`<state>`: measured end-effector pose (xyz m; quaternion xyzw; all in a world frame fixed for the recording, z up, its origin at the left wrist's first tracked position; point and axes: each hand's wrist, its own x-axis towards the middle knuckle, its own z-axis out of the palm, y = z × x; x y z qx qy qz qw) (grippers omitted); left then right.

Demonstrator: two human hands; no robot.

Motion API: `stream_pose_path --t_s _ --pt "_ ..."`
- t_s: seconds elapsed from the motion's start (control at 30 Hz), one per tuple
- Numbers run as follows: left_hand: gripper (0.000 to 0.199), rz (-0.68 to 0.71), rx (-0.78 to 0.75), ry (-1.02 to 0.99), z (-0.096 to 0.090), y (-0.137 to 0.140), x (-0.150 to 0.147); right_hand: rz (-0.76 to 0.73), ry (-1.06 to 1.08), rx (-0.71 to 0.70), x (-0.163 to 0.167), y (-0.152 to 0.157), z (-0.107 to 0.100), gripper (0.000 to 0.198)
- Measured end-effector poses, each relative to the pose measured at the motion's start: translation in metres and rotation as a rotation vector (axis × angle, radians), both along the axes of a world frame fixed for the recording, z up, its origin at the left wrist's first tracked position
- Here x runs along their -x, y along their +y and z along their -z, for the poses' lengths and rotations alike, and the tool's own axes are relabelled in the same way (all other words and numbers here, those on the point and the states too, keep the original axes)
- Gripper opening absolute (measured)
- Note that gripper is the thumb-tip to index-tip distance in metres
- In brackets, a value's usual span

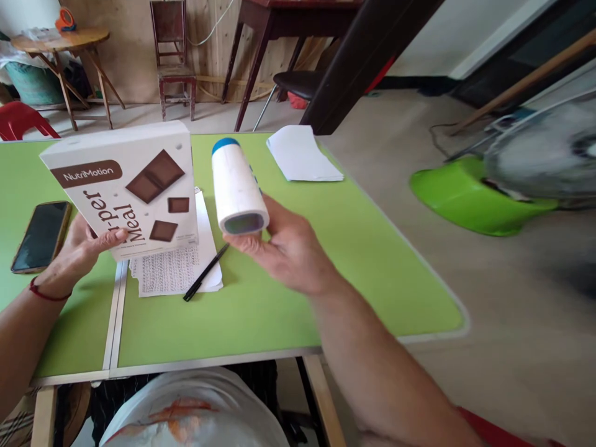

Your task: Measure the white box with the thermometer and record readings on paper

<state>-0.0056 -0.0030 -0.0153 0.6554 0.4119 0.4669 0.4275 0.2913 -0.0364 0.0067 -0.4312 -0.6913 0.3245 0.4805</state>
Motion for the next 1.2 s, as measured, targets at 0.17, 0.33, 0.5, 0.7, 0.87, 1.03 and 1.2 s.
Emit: stream_pose_path --t_s 0.17,0.33,0.5,0.7,0.87,1.03,1.2 --pt "0.07 -0.144 -0.103 0.069 0.011 0.013 0.012 0.256 -0.217 -0.051 -0.029 0.052 0.05 0.058" --pt "0.064 -0.125 -0.11 0.05 0.017 0.021 0.015 0.254 -0.415 -0.103 -0.028 0.068 0.087 0.035" --pt "0.065 -0.07 -0.097 0.09 0.018 0.023 0.015 0.18 -0.605 -0.273 -0.016 0.069 0.085 0.032" --pt "0.053 -0.082 -0.086 0.227 0.023 0.024 0.021 0.133 -0.726 -0.274 -0.017 0.072 0.087 0.033" --pt "0.06 -0.167 -0.177 0.282 0.024 0.022 0.021 0.106 -0.713 -0.315 -0.02 0.07 0.085 0.034" --pt "0.07 -0.578 -0.672 0.286 0.013 0.007 0.012 -0.017 -0.61 -0.355 -0.021 0.051 0.069 0.02" --pt "0.028 -0.146 -0.923 0.574 0.008 -0.023 -0.013 -0.262 -0.71 -0.264 -0.022 0.032 0.06 0.027"
